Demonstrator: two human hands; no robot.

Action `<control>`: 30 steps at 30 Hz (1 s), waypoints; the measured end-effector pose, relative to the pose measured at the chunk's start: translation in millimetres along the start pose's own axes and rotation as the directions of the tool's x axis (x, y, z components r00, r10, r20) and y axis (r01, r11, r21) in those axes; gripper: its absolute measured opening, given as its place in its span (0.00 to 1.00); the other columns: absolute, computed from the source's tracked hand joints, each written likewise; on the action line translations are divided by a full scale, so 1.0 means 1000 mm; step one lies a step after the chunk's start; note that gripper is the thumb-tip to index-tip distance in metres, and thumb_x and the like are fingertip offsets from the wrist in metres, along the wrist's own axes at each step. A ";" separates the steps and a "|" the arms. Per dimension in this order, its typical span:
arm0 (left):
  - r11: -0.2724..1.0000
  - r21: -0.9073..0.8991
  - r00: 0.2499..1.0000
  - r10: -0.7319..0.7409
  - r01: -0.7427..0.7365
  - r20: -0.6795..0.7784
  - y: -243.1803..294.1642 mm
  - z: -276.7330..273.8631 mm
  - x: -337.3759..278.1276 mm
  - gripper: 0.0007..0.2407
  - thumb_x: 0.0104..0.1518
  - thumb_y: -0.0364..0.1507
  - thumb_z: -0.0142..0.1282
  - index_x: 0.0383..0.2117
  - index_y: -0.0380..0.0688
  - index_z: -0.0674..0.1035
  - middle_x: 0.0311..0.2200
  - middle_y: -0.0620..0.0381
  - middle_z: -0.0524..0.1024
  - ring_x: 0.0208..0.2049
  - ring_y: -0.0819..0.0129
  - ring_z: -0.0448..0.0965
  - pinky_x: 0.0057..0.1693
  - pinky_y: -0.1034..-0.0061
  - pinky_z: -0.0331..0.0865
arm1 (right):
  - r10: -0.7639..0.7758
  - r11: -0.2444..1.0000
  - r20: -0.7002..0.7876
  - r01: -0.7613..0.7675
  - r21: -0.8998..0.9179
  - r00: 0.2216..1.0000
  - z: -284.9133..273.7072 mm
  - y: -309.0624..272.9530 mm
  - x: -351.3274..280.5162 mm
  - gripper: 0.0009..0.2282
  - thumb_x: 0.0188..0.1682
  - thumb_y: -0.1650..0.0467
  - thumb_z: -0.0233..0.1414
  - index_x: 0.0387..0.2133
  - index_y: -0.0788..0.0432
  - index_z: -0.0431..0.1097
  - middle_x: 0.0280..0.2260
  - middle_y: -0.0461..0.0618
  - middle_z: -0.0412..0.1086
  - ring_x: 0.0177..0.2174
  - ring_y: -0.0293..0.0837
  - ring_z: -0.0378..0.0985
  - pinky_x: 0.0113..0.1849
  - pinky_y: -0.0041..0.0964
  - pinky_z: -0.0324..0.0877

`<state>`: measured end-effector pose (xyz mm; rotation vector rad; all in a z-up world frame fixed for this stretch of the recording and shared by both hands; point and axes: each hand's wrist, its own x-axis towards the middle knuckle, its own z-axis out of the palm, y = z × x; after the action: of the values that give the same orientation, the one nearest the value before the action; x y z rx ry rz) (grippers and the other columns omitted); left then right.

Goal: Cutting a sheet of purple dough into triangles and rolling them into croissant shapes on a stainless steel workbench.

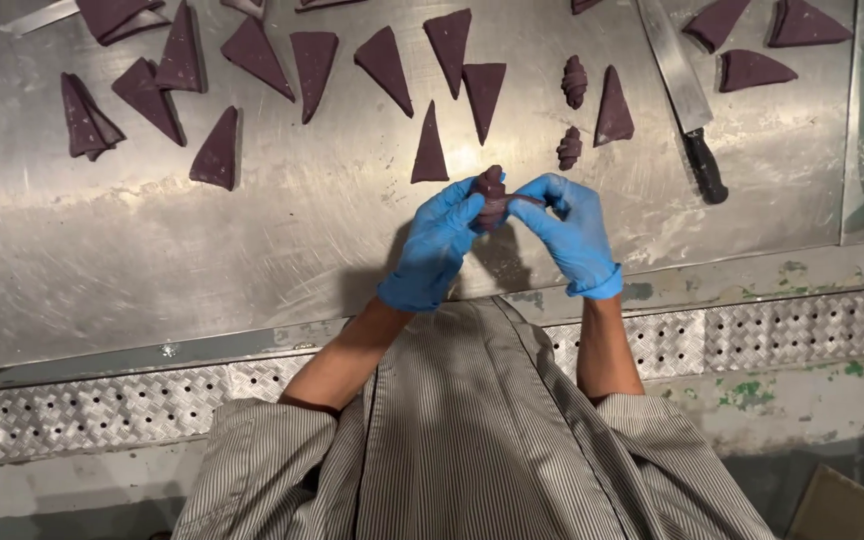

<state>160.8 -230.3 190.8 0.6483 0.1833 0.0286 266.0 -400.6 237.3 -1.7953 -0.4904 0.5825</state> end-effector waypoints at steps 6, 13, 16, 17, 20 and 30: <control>0.995 0.098 1.000 -0.014 0.017 -0.028 -0.011 -0.004 0.006 0.20 0.77 0.30 0.46 0.69 0.29 0.69 0.54 0.52 0.74 0.50 0.71 0.72 0.58 0.78 0.68 | 0.060 0.995 0.009 -0.061 0.074 0.998 0.002 -0.008 0.005 0.05 0.52 0.70 0.60 0.33 0.61 0.77 0.27 0.40 0.70 0.28 0.29 0.65 0.31 0.25 0.61; 0.995 0.083 0.996 -0.049 0.055 -0.071 0.009 0.009 0.002 0.20 0.69 0.29 0.49 0.66 0.32 0.68 0.53 0.55 0.76 0.50 0.72 0.75 0.54 0.78 0.68 | 0.076 0.996 -0.024 -0.075 0.058 0.997 -0.003 0.002 0.008 0.04 0.52 0.72 0.60 0.34 0.62 0.77 0.25 0.40 0.69 0.26 0.29 0.63 0.30 0.25 0.59; 0.999 0.019 0.998 -0.042 0.043 -0.043 -0.006 -0.003 0.009 0.20 0.70 0.29 0.49 0.66 0.31 0.68 0.53 0.53 0.76 0.50 0.70 0.75 0.57 0.76 0.68 | 0.087 0.994 -0.042 -0.084 0.075 0.995 -0.003 0.007 0.011 0.04 0.52 0.72 0.60 0.34 0.63 0.77 0.25 0.40 0.69 0.26 0.29 0.64 0.30 0.25 0.60; 1.000 -0.002 0.999 -0.022 0.022 -0.041 -0.011 -0.005 0.011 0.20 0.70 0.28 0.49 0.66 0.30 0.69 0.53 0.52 0.76 0.50 0.69 0.75 0.59 0.75 0.68 | 0.087 0.992 -0.046 -0.082 0.098 0.995 -0.004 0.009 0.011 0.04 0.52 0.72 0.60 0.34 0.64 0.76 0.26 0.40 0.70 0.27 0.29 0.65 0.31 0.25 0.61; 0.999 -0.014 0.997 -0.045 0.044 -0.068 0.003 0.013 0.019 0.20 0.67 0.29 0.49 0.64 0.33 0.68 0.53 0.52 0.76 0.51 0.69 0.77 0.59 0.74 0.68 | 0.107 0.979 -0.039 -0.099 0.176 0.993 -0.012 0.009 0.014 0.05 0.52 0.72 0.59 0.36 0.63 0.76 0.27 0.41 0.72 0.29 0.29 0.68 0.33 0.25 0.65; 0.985 -0.106 0.991 -0.136 0.135 -0.008 -0.042 -0.008 0.062 0.20 0.73 0.34 0.48 0.64 0.28 0.70 0.50 0.49 0.76 0.50 0.64 0.76 0.61 0.66 0.71 | 0.200 0.891 0.047 -0.201 0.406 0.979 -0.039 0.076 0.033 0.04 0.51 0.73 0.58 0.33 0.62 0.72 0.29 0.43 0.74 0.30 0.31 0.72 0.35 0.27 0.67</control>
<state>218.8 -253.6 149.6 0.5296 0.2390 -0.0874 318.7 -431.5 169.3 -1.4481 -0.1646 0.7707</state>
